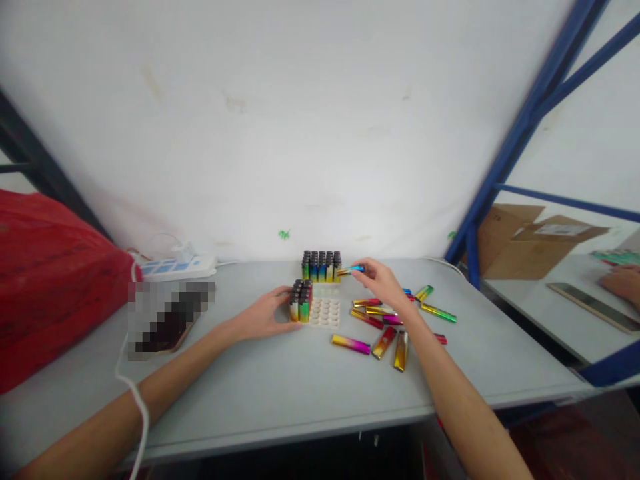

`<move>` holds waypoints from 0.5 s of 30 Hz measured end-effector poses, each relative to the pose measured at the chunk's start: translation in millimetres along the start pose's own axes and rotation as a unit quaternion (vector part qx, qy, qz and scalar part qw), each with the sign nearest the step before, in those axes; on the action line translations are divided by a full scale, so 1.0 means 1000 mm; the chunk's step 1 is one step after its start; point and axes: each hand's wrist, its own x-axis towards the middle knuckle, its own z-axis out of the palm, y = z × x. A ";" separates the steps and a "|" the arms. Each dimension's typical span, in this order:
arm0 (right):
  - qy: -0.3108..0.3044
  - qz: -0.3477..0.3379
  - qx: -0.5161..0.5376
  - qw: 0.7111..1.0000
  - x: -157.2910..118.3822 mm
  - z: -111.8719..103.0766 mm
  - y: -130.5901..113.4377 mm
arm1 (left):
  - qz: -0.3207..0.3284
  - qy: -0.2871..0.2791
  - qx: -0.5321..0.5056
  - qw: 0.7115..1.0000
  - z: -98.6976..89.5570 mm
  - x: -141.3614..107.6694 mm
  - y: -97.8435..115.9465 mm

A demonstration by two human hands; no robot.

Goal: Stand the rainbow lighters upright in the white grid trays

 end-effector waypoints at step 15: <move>-0.077 0.087 0.261 0.958 -0.017 0.064 -0.032 | 0.004 0.016 -0.005 1.000 0.009 -0.002 -0.002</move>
